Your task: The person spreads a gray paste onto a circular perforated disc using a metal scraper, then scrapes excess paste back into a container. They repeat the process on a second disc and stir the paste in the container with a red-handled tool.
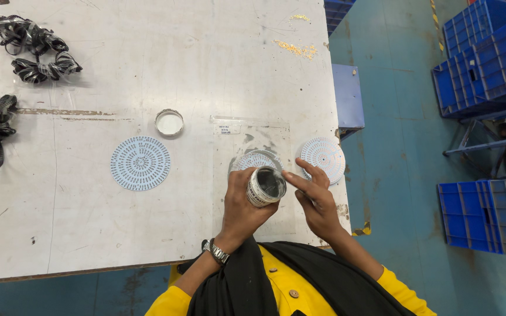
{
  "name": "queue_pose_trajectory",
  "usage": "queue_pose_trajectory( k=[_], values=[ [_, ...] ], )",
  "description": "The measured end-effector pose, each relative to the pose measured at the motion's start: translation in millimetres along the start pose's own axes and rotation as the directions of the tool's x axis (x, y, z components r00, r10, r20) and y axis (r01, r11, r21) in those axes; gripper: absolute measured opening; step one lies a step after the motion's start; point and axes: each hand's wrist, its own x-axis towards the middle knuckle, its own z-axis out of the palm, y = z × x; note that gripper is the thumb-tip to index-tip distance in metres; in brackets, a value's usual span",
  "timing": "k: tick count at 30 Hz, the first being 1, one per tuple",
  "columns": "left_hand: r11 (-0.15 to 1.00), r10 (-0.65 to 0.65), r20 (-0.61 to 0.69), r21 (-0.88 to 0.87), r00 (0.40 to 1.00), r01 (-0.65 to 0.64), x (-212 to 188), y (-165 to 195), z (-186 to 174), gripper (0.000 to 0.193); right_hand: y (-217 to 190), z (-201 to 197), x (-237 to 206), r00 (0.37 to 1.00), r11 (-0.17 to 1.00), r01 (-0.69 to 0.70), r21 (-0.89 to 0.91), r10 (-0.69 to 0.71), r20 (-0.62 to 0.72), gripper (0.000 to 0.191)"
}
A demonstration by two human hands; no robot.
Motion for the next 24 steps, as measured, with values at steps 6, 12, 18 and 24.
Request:
queue_pose_trajectory(
  k=[6,12,18,24],
  values=[
    [1.0,0.012,-0.011,-0.004,1.0,-0.012,0.0,-0.7,-0.4,0.073,0.1,-2.0,2.7,0.982,0.934,0.188,-0.305,-0.172,0.079,0.039],
    [1.0,0.013,-0.017,-0.019,1.0,-0.013,0.2,1.3,-2.0,0.073,3.8,-5.9,7.3,0.934,0.836,0.349,-0.424,-0.347,0.083,0.031],
    [0.999,0.036,-0.026,-0.029,0.999,-0.037,1.9,1.9,-2.8,0.073,6.7,-10.3,12.6,0.907,0.788,0.397,-0.47,-0.417,0.066,0.03],
    [0.998,0.049,-0.02,-0.046,0.999,-0.05,1.0,0.1,-1.9,0.072,7.9,-14.3,16.7,0.906,0.794,0.416,-0.443,-0.401,0.132,0.031]
  ],
)
